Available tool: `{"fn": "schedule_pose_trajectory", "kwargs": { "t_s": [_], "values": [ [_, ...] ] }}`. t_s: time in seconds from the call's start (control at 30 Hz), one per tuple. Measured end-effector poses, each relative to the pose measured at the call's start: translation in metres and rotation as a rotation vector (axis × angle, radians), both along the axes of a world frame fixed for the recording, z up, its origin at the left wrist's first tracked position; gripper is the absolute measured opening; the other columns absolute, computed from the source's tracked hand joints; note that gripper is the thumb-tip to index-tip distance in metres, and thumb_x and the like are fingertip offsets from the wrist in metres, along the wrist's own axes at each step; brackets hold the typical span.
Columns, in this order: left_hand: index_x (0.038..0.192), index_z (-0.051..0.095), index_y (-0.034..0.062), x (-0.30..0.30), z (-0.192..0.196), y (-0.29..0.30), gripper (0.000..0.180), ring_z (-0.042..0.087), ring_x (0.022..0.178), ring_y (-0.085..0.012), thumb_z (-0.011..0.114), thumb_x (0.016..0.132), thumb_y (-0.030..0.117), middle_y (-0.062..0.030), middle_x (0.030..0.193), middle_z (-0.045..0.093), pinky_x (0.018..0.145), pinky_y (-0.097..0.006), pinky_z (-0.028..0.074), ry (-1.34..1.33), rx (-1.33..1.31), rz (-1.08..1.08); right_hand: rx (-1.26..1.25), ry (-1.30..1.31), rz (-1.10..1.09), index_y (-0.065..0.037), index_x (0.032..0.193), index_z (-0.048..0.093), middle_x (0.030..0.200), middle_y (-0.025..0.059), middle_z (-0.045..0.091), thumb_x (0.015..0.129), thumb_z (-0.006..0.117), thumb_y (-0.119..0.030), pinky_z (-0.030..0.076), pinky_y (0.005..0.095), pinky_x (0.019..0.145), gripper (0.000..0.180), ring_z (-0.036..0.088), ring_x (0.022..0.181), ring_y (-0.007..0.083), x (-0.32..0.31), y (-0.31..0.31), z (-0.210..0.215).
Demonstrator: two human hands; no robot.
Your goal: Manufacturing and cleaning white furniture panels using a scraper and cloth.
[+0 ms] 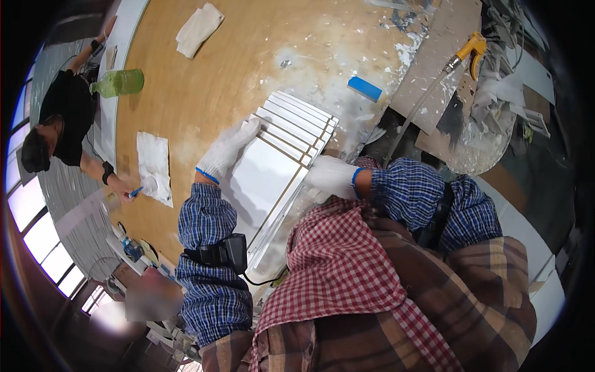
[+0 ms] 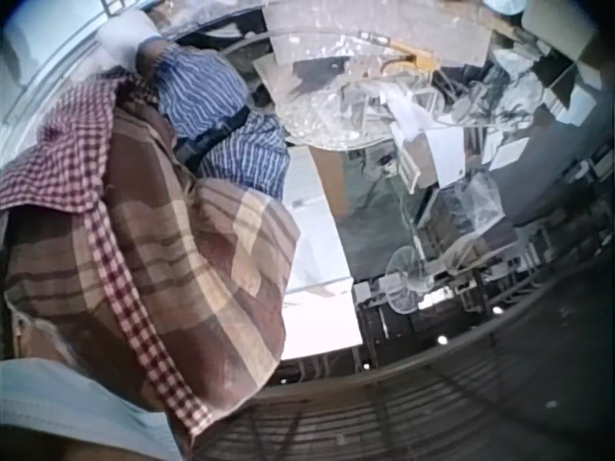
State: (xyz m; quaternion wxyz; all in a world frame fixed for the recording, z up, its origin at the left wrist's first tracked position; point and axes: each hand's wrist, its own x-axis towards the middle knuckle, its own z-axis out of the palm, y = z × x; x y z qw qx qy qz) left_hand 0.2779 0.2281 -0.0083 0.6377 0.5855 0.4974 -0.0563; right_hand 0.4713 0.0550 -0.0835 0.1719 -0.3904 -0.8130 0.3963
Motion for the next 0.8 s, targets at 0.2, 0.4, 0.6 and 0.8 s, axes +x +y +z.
{"fn": "schedule_pose_trajectory", "kwargs": {
  "t_s": [0.2, 0.4, 0.6, 0.8],
  "values": [
    [0.134, 0.061, -0.0036, -0.017, -0.012, 0.0, 0.054, 0.055, 0.125, -0.0185, 0.065, 0.102, 0.039, -0.0094, 0.13, 0.065, 0.113, -0.032, 0.038, -0.042, -0.091, 0.038, 0.082, 0.048, 0.079, -0.001, 0.084, 0.072, 0.08, 0.0221, 0.07, 0.078, 0.067, -0.005, 0.057, 0.0473, 0.073, 0.009, 0.071, 0.082, 0.0413, 0.001, 0.006, -0.003],
    [0.137, 0.06, -0.0035, -0.023, -0.017, 0.006, 0.058, 0.054, 0.128, -0.019, 0.066, 0.101, 0.041, -0.0104, 0.134, 0.064, 0.113, -0.032, 0.038, -0.007, -0.1, 0.007, -0.018, 0.084, -0.116, -0.001, 0.085, 0.071, 0.081, 0.0227, 0.07, 0.079, 0.067, -0.009, 0.058, 0.0482, 0.074, 0.011, 0.071, 0.082, 0.042, -0.01, -0.005, -0.006],
    [0.14, 0.058, -0.0029, -0.016, -0.023, 0.003, 0.061, 0.053, 0.128, -0.0182, 0.063, 0.102, 0.044, -0.0086, 0.135, 0.063, 0.112, -0.032, 0.038, 0.067, -0.096, 0.007, 0.023, 0.05, -0.158, -0.003, 0.09, 0.074, 0.083, 0.0243, 0.069, 0.081, 0.066, -0.012, 0.058, 0.0492, 0.072, 0.015, 0.071, 0.083, 0.0423, -0.012, -0.011, -0.026],
    [0.141, 0.058, 0.0003, -0.031, -0.024, 0.0, 0.064, 0.054, 0.125, -0.0167, 0.057, 0.103, 0.053, -0.0073, 0.135, 0.063, 0.109, -0.031, 0.039, 0.086, 0.002, -0.18, -0.02, -0.09, -0.097, -0.003, 0.094, 0.074, 0.09, 0.0255, 0.071, 0.085, 0.065, -0.015, 0.057, 0.0498, 0.077, 0.017, 0.072, 0.09, 0.0393, -0.02, -0.023, -0.017]
  ]
}}
